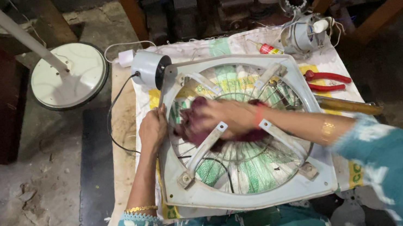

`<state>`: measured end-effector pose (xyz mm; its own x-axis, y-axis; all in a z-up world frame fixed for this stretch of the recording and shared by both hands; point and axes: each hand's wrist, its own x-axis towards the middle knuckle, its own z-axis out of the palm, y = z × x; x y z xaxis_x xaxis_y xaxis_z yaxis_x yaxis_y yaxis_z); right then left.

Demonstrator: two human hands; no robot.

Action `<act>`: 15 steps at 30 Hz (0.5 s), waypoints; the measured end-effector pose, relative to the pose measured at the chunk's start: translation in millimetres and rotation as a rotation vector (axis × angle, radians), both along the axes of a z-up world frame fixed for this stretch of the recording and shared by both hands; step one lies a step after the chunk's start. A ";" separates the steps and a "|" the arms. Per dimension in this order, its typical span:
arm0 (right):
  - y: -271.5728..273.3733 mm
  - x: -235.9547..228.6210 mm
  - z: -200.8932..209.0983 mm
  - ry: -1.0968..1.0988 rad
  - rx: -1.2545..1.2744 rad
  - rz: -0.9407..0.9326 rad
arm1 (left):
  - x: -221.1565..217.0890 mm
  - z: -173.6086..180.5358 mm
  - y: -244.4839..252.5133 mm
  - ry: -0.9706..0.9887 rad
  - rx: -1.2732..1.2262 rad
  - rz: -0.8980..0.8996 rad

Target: The person wipes the fan cage and blades with a maroon cloth, then removes the fan blades and wipes the motor housing. The person reattaches the fan blades to the motor shaft.

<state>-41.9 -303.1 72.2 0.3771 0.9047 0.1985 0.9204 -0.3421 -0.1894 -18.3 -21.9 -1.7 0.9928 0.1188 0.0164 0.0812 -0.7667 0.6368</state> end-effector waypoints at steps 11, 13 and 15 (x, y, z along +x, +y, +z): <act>47.9 16.2 -13.2 0.121 0.307 0.170 | -0.5 -1.3 -1.7 -0.007 0.038 0.029; 47.9 -8.2 -13.6 0.178 0.120 0.132 | -1.8 -0.5 -1.7 0.007 0.058 0.033; 38.8 -24.9 -10.0 0.360 0.057 0.091 | -1.8 2.6 -2.8 0.010 0.074 0.031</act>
